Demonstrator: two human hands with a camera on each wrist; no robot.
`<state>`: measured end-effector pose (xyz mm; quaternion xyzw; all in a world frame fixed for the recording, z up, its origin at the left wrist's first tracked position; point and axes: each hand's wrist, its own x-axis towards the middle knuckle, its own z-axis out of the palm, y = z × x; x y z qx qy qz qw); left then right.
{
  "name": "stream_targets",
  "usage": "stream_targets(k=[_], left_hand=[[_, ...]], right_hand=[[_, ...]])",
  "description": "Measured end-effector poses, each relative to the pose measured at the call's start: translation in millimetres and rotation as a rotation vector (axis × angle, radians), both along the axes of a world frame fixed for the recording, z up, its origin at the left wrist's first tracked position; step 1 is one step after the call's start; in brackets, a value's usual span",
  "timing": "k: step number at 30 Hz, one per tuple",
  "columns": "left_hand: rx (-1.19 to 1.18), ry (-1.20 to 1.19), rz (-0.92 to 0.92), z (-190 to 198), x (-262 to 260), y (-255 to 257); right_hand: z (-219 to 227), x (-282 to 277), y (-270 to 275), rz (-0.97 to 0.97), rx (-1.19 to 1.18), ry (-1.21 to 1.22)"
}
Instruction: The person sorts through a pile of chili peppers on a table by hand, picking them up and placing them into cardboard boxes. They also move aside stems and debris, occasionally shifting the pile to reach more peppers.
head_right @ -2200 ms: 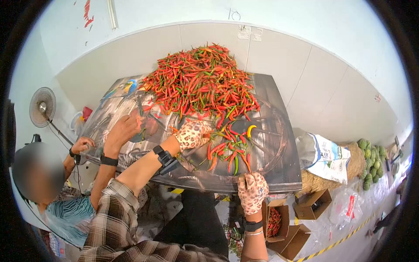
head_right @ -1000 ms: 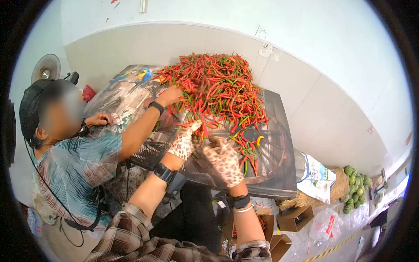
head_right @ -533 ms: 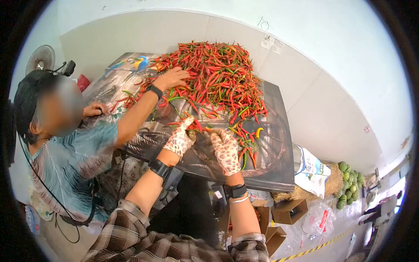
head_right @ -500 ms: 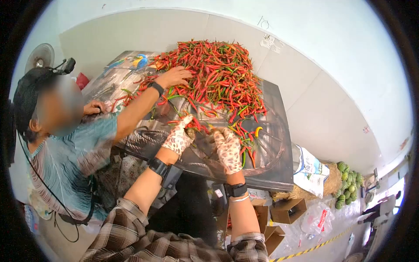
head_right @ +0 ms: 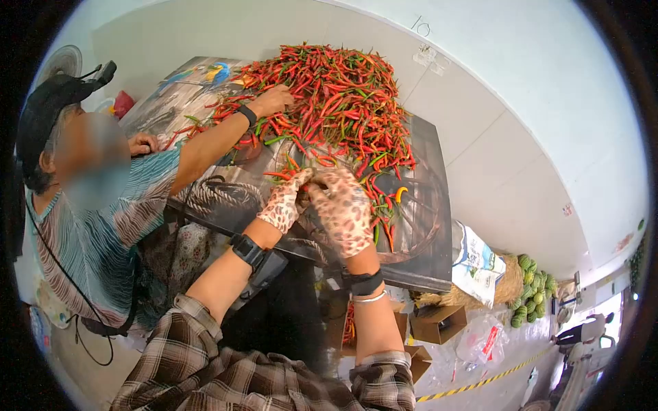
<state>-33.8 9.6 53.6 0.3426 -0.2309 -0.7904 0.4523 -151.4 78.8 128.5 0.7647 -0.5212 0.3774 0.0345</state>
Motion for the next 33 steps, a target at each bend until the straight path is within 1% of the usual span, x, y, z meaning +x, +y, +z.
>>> stream_targets(k=[1,2,3,4,6,8,9,11,13,14,15,17,18,19,20,21,22,23,25,26,27,28,29,30,31,32,33], left_hand=[[0.004,0.068,-0.007,-0.9,-2.1,0.7],[0.027,0.085,0.027,1.2,-6.2,2.2],[0.027,0.085,0.026,2.1,-6.2,3.2],[0.018,0.067,0.015,2.6,-5.3,4.4],[0.013,0.049,0.013,1.2,-3.9,1.5],[0.017,-0.015,-0.032,2.2,-2.7,-0.5],[0.018,-0.015,-0.032,3.2,-1.3,2.6],[-0.074,0.040,-0.046,5.8,3.8,9.5],[-0.061,0.050,-0.078,-6.5,6.0,3.6],[-0.045,0.060,-0.111,-12.5,6.4,1.3],[-0.047,0.058,-0.111,-18.2,6.0,0.0],[-0.053,0.149,-0.096,-28.2,4.5,-1.9],[-0.165,0.111,-0.020,-36.6,0.8,0.2],[-0.479,0.020,0.000,-84.6,-7.7,-14.7],[-0.362,-0.004,-0.035,-81.1,-4.1,-14.3],[-0.240,-0.026,-0.066,-62.1,2.6,-10.0],[-0.647,-0.536,-0.115,-46.3,11.5,-0.8],[-1.034,-1.055,-0.158,-22.1,20.7,13.5],[-0.160,0.037,-0.078,-46.8,5.5,0.1],[-0.161,0.039,-0.078,-43.6,7.1,0.6],[-0.065,0.228,-0.080,-40.5,10.1,0.5],[0.035,0.416,-0.081,-37.7,12.2,1.1],[0.037,0.417,-0.081,-31.8,14.6,4.7],[-0.019,0.340,-0.108,-23.8,17.6,8.9],[-0.077,0.264,-0.133,-18.6,19.3,11.0],[-0.076,0.265,-0.132,-19.1,18.7,9.8],[-0.083,0.214,-0.163,-20.2,17.6,8.9]], right_hand=[[-1.6,5.4,0.6,-0.003,0.001,-0.002],[-2.3,10.4,1.4,-0.055,0.091,-0.003],[-2.6,12.7,1.4,-0.107,0.181,-0.003],[-3.7,11.4,0.3,-0.102,0.201,0.010],[-11.6,8.1,-4.8,-0.107,0.200,0.049],[-20.4,7.1,-6.3,-0.117,0.199,0.087],[-23.9,6.6,-6.0,-0.121,0.158,0.071],[-21.5,7.1,-6.9,-0.123,0.112,0.058],[-14.6,8.3,-5.0,-0.089,0.233,-0.138],[-18.7,6.6,-6.0,-0.109,0.207,-0.219],[-24.7,3.2,-7.0,-0.108,0.205,-0.221],[-32.7,-2.3,-8.4,-0.083,0.216,-0.326],[-21.9,2.9,-1.3,-0.079,0.225,-0.364],[-23.9,2.3,-1.4,-0.072,0.204,-0.370],[-29.0,-0.9,-3.3,-0.078,0.238,-0.467],[-32.2,-4.1,-5.6,-0.081,0.277,-0.562],[-33.7,-7.9,-7.6,-0.068,0.267,-0.586],[-29.0,-7.7,-6.8,-0.060,0.260,-0.585],[-18.8,-7.8,0.5,-0.099,0.275,-0.720],[-9.6,-7.1,4.7,-0.145,0.278,-0.706],[-12.9,-13.7,3.9,-0.145,0.279,-0.704],[-19.7,-23.9,0.4,-0.193,0.164,-0.479],[-19.1,-26.4,0.2,-0.238,0.049,-0.254],[-17.8,-27.9,1.7,-0.254,0.101,-0.229],[-16.2,-26.3,3.7,-0.253,0.100,-0.227],[-13.1,-21.7,5.7,-0.156,0.137,-0.284],[-12.6,-19.9,6.9,-0.061,0.175,-0.341]])
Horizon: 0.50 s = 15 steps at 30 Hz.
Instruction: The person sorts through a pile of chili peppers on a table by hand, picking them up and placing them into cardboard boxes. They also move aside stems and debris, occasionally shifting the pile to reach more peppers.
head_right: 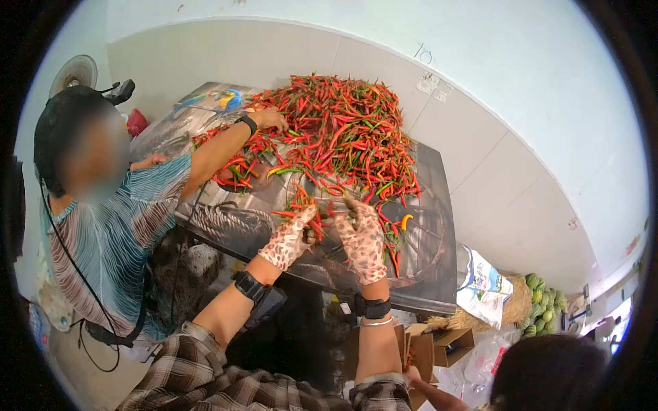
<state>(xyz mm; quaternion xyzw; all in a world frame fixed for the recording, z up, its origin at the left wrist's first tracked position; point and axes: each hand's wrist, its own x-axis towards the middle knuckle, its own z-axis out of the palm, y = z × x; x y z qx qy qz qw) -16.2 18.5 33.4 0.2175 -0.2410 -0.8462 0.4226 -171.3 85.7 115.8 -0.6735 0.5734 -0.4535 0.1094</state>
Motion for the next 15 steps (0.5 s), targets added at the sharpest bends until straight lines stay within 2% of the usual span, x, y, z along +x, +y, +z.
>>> stream_targets(k=[2,4,5,8,9,13,15], left_hand=[[-0.014,-0.057,-0.036,2.1,-1.4,4.8],[-0.483,-0.416,0.022,12.4,-0.7,14.1],[-0.664,-0.619,-0.035,11.4,0.4,11.5],[-0.772,-0.711,-0.012,43.9,8.9,24.7],[-1.063,-0.939,0.031,37.9,9.5,18.9],[-1.063,-0.820,0.002,18.7,2.0,9.2],[-0.891,-0.496,-0.004,15.0,-0.5,8.1]], right_hand=[[-7.5,-2.0,-3.0,0.064,0.018,-0.027],[8.9,11.6,-1.6,0.166,0.167,-0.121],[11.4,15.9,0.0,0.218,0.244,-0.169],[0.7,15.6,-6.2,0.272,0.368,-0.226],[4.4,18.7,-2.9,0.286,0.371,-0.288],[-10.2,15.2,-9.1,0.315,0.345,-0.303],[-18.2,12.4,-12.8,0.392,0.353,-0.427]])
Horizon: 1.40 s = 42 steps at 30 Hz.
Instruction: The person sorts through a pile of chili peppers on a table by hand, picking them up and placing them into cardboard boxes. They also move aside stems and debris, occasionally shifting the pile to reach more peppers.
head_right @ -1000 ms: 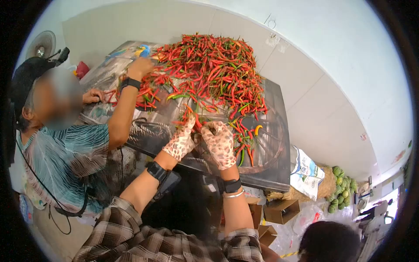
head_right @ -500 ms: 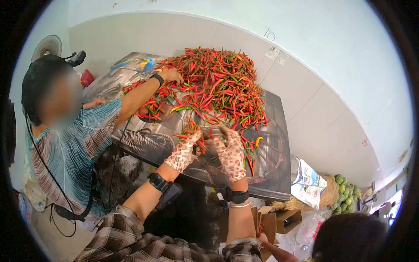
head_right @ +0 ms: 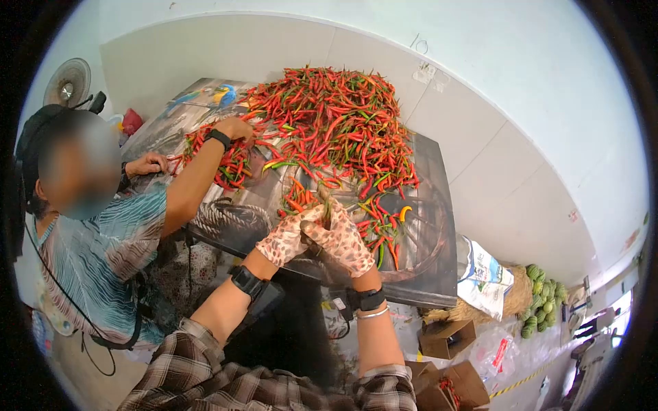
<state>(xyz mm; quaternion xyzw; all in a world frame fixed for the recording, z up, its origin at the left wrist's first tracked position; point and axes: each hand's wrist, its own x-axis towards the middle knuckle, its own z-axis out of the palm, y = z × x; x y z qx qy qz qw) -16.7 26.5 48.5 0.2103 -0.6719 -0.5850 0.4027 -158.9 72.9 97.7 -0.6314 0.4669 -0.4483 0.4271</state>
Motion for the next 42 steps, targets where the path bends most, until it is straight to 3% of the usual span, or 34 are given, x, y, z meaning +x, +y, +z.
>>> stream_targets(k=[1,3,5,7,8,9,11,13,15,17,18,19,20,21,22,23,24,25,26,27,28,31,33,35,37,42], left_hand=[[0.000,-0.004,0.000,-0.3,-3.2,-1.4],[1.103,0.436,-0.070,22.6,-9.0,-0.3],[1.030,0.376,-0.018,8.2,-9.3,-4.0],[-0.097,-0.267,0.065,-19.4,-11.3,-17.5],[-0.240,-0.362,0.042,9.0,-0.9,-3.9],[-0.350,-0.402,0.027,12.9,-0.7,-3.5],[0.270,-0.261,-0.116,49.4,1.6,10.4],[0.294,-0.282,-0.112,40.8,-8.6,9.0],[0.317,-0.304,-0.111,15.7,-14.9,4.1],[-0.361,-0.034,-0.065,-17.6,-18.8,0.3],[0.547,-0.076,-0.133,43.7,-8.5,20.4],[0.551,-0.080,-0.138,37.9,-8.2,20.1],[0.427,-0.018,-0.093,26.2,-6.6,17.4],[0.300,0.045,-0.050,14.8,-4.8,11.9],[0.165,0.054,0.088,3.5,-1.6,5.4],[0.144,0.416,0.038,-25.9,-0.2,-8.1],[0.111,0.064,0.307,8.6,15.4,6.5],[-0.046,-0.063,0.523,4.2,20.5,2.1],[-0.008,-0.049,0.461,12.8,29.5,-2.1],[-0.179,-0.168,0.650,3.0,30.2,-12.7],[-0.210,-0.315,0.660,-7.2,35.8,-17.2],[-0.240,-0.595,0.595,-21.6,31.8,-43.7],[-0.251,-0.705,0.559,-21.2,14.3,-52.5],[-0.256,-0.823,0.550,-17.7,5.1,-55.5],[-0.397,-0.996,0.513,-14.8,-14.0,-49.3],[-0.419,-0.933,0.485,-19.3,-60.2,-43.0]], right_hand=[[-4.0,-2.0,-2.1,0.000,0.000,-0.004],[-2.0,-2.3,-5.9,-0.009,-0.082,0.153],[2.0,-5.2,-3.5,-0.015,-0.093,0.208],[0.2,-7.5,-2.5,-0.057,0.060,0.196],[5.1,-3.9,0.5,-0.109,-0.061,0.289],[0.0,-5.5,0.6,-0.101,-0.065,0.291],[-13.3,-12.3,1.4,-0.274,-0.250,0.463],[-23.0,-13.8,3.7,-0.367,-0.164,0.410],[-37.8,-21.9,-2.9,-0.436,-0.262,0.190],[-33.0,-27.8,-0.2,-0.456,-0.248,0.188],[-26.7,-29.5,2.4,-0.475,-0.164,0.172],[-19.1,-30.3,5.6,-0.495,-0.079,0.158],[-10.8,-23.9,8.8,-0.552,-0.064,-0.201],[-15.3,-30.0,10.2,-0.642,0.002,-0.360],[-14.6,-38.4,16.7,-0.692,-0.010,-0.351],[-12.0,-46.3,24.9,-0.744,-0.022,-0.342],[-10.6,-52.7,33.1,-0.792,-0.048,-0.390],[-6.0,-57.2,45.3,-0.766,-0.055,-0.501],[-9.3,-67.9,54.4,-0.843,-0.033,-0.475],[-14.6,-80.6,64.5,-0.925,-0.012,-0.451],[-25.9,-94.1,72.4,-0.881,-0.085,-0.498],[-43.6,-117.0,98.7,-1.015,-0.134,-0.463],[-45.2,-117.3,111.0,-1.050,-0.124,-0.495],[-44.6,-116.9,115.1,-0.970,-0.121,-0.709],[-44.0,-114.3,111.9,-1.006,-0.125,-0.704],[-44.8,-113.9,110.9,-1.009,-0.110,-0.589]])
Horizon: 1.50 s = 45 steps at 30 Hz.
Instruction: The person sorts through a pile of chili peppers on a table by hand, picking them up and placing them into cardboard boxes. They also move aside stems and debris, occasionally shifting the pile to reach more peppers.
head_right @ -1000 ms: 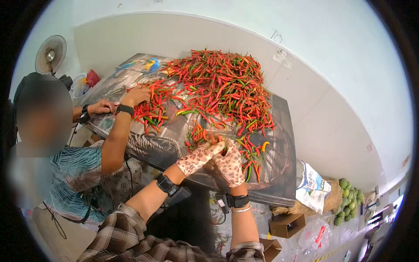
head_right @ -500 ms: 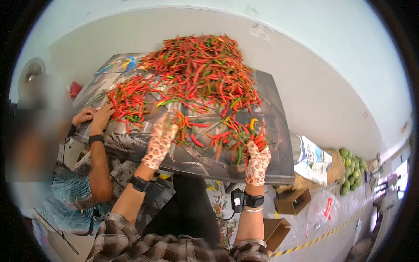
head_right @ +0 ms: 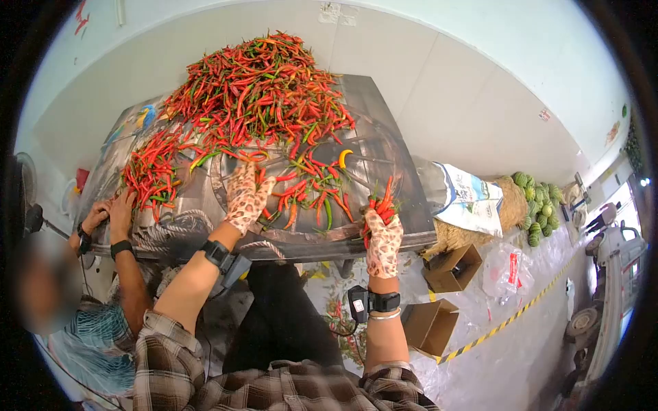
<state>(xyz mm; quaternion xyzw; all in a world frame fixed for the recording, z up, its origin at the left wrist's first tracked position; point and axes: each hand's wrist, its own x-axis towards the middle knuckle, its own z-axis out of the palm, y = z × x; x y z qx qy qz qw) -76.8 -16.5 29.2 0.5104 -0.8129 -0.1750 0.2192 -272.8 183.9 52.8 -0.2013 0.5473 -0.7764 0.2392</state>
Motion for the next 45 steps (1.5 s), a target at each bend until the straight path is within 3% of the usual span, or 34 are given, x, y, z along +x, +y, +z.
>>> stream_targets(k=[3,8,10,11,12,13,15,17,18,20,29,31,32,35,36,39,43,45], left_hand=[[0.026,0.035,-0.094,6.2,-28.8,14.4],[0.156,0.333,-0.243,18.6,-50.5,38.8],[0.096,0.336,-0.266,24.1,-40.5,46.9],[-0.045,0.541,-0.395,-14.3,-31.7,27.3],[-0.133,0.534,-0.393,-6.1,-14.7,37.3],[0.120,0.479,-0.196,-7.8,4.3,44.4],[-0.083,0.559,-0.285,42.6,34.8,70.6],[-0.256,0.284,-0.030,-2.6,73.5,56.1],[-0.263,0.161,0.019,-18.5,91.1,50.3],[-0.302,-0.082,0.093,-28.9,111.3,43.4],[-0.476,-0.045,0.055,-31.3,103.9,53.1],[-0.518,-0.134,0.035,-43.9,110.0,46.4],[-0.478,-0.147,0.061,-27.3,103.3,57.0],[-0.516,-0.100,0.039,-24.1,101.5,57.9],[-0.515,-0.109,0.041,-20.3,99.7,61.0],[-0.481,-0.102,0.015,-26.2,101.6,58.9],[-0.421,-0.029,-0.046,-38.5,108.2,49.3],[-0.501,-0.118,-0.087,-28.6,107.9,54.2]], right_hand=[[-8.3,-6.5,3.0,0.026,-0.004,0.000],[-2.5,-7.7,3.8,0.047,0.014,0.006],[-10.9,-16.6,6.7,0.036,0.127,0.186],[-9.7,-15.8,8.5,0.014,0.144,0.162],[-3.4,-12.6,9.7,0.023,0.161,0.215],[0.8,-10.8,10.9,0.031,0.183,0.265],[-1.6,-13.2,10.9,-0.020,0.260,0.443],[5.9,-7.0,10.5,0.014,0.197,0.255],[-1.5,-11.0,9.6,0.004,0.224,0.241],[-12.7,-15.7,2.8,0.054,0.064,0.173],[-7.8,-2.1,27.1,0.065,0.039,0.047],[-14.8,-1.0,45.0,0.102,-0.100,0.004],[-19.8,-1.2,56.6,0.093,-0.089,0.009],[-38.7,1.9,104.8,0.097,0.052,0.020],[-42.3,10.9,117.4,-0.021,0.119,0.020],[-90.4,3.0,170.0,-0.060,0.390,-0.019],[-138.9,17.8,213.7,-0.039,0.367,-0.154],[-146.1,29.2,218.6,-0.045,0.358,-0.242]])
